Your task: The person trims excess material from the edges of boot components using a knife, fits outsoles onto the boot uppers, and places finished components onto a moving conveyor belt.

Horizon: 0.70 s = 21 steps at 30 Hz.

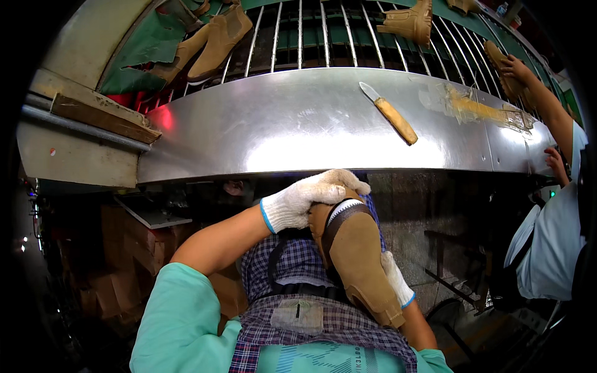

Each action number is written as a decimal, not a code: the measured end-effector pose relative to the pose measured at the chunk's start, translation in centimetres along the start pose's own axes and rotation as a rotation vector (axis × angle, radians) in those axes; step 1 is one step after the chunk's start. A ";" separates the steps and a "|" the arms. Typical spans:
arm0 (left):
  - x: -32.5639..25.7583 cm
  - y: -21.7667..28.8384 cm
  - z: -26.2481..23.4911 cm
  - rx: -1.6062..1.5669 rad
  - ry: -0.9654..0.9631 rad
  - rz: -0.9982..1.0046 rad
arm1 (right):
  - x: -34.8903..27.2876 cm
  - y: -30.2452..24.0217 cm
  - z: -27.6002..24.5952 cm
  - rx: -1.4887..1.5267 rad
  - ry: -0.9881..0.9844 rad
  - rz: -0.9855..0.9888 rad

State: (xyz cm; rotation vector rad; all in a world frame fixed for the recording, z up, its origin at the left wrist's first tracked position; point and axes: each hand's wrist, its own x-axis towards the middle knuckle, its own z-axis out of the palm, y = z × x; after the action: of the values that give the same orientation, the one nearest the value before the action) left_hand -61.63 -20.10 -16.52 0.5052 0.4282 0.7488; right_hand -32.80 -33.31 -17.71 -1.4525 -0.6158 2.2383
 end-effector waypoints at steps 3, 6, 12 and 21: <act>0.4 2.2 0.0 -0.077 0.032 -0.046 | 0.7 1.6 -1.3 0.076 -0.071 -0.062; 0.7 3.2 -0.2 -0.030 0.025 -0.068 | 0.7 1.5 -1.1 -0.203 -0.063 -0.170; 1.0 3.4 0.6 0.141 0.073 -0.054 | 1.2 1.6 -0.8 0.102 -0.072 -0.070; 1.4 3.6 1.6 0.191 0.002 -0.085 | 1.4 2.2 -0.4 0.281 -0.002 0.034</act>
State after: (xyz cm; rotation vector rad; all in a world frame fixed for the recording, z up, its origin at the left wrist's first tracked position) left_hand -61.78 -17.28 -13.37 0.6613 0.5234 0.6292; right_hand -33.18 -34.28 -20.14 -1.3276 -0.2646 2.2449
